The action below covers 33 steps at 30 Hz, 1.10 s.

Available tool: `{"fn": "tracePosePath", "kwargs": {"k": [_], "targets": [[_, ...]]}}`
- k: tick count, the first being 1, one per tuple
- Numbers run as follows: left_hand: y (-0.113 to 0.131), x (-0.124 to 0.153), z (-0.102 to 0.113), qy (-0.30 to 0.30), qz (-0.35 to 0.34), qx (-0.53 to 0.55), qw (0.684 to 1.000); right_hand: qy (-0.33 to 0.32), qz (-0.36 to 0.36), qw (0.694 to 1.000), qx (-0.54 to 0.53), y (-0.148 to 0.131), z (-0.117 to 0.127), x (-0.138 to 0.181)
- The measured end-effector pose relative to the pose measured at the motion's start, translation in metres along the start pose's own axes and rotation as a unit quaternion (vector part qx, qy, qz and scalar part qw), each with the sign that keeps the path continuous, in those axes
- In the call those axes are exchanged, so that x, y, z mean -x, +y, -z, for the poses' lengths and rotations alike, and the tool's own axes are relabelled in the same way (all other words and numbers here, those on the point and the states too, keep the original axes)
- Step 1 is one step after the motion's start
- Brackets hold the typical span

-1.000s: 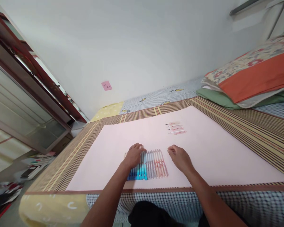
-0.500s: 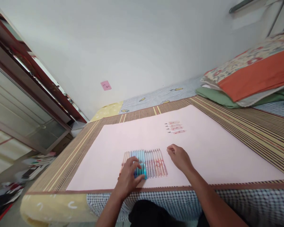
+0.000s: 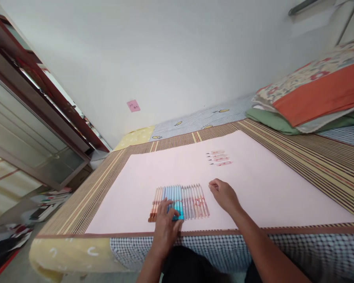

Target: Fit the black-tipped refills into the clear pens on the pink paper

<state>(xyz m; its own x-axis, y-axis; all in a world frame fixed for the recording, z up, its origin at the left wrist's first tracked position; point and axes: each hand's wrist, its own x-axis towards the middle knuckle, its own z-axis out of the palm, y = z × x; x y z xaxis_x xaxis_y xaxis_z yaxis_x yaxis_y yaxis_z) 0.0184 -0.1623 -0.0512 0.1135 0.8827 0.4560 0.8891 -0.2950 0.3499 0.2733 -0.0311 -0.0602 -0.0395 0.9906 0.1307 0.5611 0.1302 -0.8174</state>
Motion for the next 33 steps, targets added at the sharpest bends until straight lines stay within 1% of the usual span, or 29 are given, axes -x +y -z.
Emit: {"fn": "tracePosePath", "kwargs": {"k": [10,17,33], "targets": [[-0.0067,-0.0013,0.001,-0.015,-0.011,0.002,1.0,-0.004,-0.004,1.0,-0.005,0.0002,0.0001,-0.0004],[-0.0002,0.0012,0.0016,-0.018,-0.028,-0.004,0.999,0.001,0.001,1.0,0.005,-0.0008,0.0004,0.0004],[0.0015,0.0044,-0.0058,0.008,-0.001,-0.001,1.0,0.0,-0.001,1.0,-0.002,-0.0005,-0.0001,0.0004]]}}
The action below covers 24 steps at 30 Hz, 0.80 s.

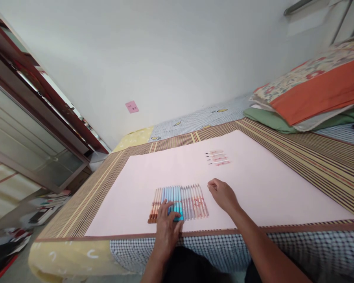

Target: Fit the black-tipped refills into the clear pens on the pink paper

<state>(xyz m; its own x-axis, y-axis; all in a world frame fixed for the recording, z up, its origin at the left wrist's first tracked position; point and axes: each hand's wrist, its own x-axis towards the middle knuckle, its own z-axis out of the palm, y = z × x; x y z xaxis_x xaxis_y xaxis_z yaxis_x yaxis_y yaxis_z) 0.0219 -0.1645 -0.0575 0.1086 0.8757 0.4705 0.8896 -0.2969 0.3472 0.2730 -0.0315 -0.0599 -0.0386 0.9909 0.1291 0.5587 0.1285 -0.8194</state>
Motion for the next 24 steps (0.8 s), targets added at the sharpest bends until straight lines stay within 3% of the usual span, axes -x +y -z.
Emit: {"fn": "tracePosePath", "kwargs": {"k": [10,24], "targets": [[-0.0001,0.0043,0.0017,0.017,-0.025,-0.028,0.999,-0.003,-0.001,1.0,-0.002,0.0001,-0.0003,0.0012],[0.0063,0.0089,-0.0073,0.051,0.004,-0.022,0.998,-0.004,-0.001,1.0,0.004,-0.001,-0.0007,0.0013]]}}
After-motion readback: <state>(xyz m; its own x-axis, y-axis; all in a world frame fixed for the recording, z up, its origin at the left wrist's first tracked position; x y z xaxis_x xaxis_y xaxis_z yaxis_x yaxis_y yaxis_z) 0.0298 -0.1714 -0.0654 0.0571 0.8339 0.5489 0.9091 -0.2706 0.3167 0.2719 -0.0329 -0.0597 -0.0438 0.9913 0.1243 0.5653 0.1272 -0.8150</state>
